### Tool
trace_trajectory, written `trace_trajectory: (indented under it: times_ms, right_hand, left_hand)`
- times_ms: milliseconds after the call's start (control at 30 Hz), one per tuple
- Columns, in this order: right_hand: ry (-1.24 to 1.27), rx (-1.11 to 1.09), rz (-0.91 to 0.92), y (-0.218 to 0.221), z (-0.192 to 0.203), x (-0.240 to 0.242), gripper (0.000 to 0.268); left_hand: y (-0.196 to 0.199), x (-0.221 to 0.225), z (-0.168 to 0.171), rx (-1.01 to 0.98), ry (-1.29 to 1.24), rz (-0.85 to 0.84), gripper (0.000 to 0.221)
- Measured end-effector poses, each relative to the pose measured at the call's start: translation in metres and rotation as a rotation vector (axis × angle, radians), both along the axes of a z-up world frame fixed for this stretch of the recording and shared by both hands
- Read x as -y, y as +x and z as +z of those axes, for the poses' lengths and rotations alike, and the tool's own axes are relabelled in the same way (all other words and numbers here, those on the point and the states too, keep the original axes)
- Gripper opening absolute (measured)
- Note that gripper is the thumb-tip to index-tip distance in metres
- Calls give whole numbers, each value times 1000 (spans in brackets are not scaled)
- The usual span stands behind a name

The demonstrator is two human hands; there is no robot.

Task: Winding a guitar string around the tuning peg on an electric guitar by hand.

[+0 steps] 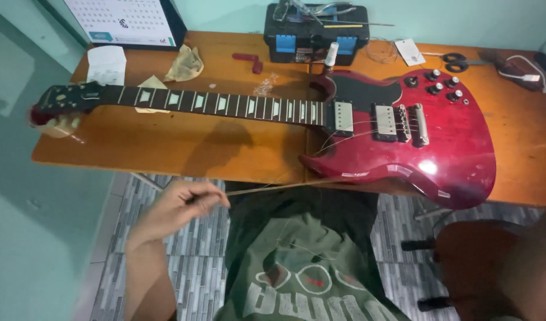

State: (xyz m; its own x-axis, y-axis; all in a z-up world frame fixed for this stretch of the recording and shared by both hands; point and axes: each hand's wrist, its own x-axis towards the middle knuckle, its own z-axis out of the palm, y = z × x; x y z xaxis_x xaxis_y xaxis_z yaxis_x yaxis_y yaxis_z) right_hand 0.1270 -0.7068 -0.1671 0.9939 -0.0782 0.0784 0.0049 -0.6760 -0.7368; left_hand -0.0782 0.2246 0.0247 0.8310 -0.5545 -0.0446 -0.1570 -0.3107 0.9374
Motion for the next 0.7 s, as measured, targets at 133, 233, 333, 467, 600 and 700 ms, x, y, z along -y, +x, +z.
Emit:
trace_trajectory:
  times_ms: [133,233,333,467,600,700]
  right_hand:
    - [-387,-154,-218,2,1,-136,31]
    - [-820,-235,-500,-43,133,-279,62]
    - [-596,108,-316,-60,200,-391,27]
    - [157,337,379,-54,233,-499,47]
    - [-57,355,284,-15,208,-525,28]
    - [-39,493,217,-1,211,-522,14]
  left_hand:
    - [25,8,3,41,31,299,27]
    - [73,47,16,223,62,242,31]
    - [128,96,32,297,59,185,32]
    - [170,152,45,182,-410,120,18]
    - [207,167,32,-121,-583,61,20]
    - [220,158,35,-443,-738,-33,20]
